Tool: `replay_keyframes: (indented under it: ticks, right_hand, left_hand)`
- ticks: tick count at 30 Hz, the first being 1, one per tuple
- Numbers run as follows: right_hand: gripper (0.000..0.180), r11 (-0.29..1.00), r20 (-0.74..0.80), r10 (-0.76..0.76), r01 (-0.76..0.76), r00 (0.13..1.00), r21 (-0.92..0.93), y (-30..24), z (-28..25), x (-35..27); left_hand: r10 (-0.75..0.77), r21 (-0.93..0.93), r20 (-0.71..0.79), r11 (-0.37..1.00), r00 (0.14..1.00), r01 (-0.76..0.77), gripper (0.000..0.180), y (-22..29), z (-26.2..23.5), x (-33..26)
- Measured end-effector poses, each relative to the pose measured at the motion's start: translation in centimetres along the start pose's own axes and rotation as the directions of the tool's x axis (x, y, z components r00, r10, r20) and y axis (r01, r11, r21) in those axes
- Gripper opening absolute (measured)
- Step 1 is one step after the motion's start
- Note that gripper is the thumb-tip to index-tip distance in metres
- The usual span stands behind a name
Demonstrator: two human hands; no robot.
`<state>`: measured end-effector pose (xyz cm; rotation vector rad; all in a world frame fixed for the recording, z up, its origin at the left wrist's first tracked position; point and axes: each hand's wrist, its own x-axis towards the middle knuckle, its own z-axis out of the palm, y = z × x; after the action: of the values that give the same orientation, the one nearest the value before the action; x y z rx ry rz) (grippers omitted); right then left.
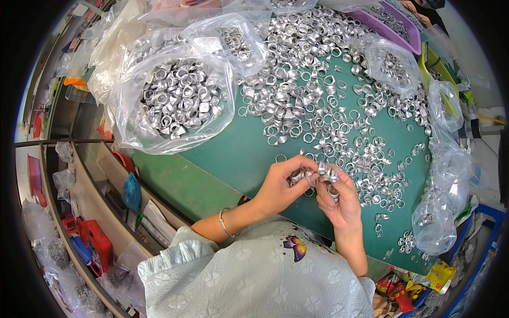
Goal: The person sorts through a pile of small metal rings on a green workstation, picking them up by hand and placing them into clear plastic bags.
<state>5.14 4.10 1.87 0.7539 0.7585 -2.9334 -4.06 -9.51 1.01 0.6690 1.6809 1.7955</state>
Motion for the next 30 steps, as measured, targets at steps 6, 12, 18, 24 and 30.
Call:
replay_keyframes:
  ticks: [6,12,18,24,30]
  right_hand:
    - [0.017,0.992,0.06,0.059,-0.065,0.996,0.107,-0.23,0.15,-0.59]
    - [0.015,0.99,0.036,0.062,-0.066,0.997,0.122,-0.25,0.66,-0.84]
    - [0.015,0.999,0.041,0.021,-0.023,0.999,0.049,-0.15,0.59,-0.91]
    - [0.018,0.967,-0.041,-0.129,0.116,0.991,-0.229,0.07,0.54,-1.0]
    - [0.018,0.96,-0.058,-0.145,0.126,0.988,-0.248,0.03,0.1,-0.75]
  left_hand:
    - [0.085,-0.001,-0.007,0.996,0.996,-0.085,0.013,-0.01,0.12,-0.24]
    - [0.083,-0.017,0.006,0.996,0.997,-0.083,0.014,-0.12,-0.04,-0.36]
    - [0.112,-0.032,0.006,0.993,0.994,-0.112,0.013,0.03,0.09,-0.31]
    - [0.105,-0.03,0.01,0.994,0.994,-0.105,0.013,-0.18,0.25,-0.31]
    - [0.075,0.034,-0.02,0.997,0.997,-0.075,0.014,-0.56,0.4,-0.07]
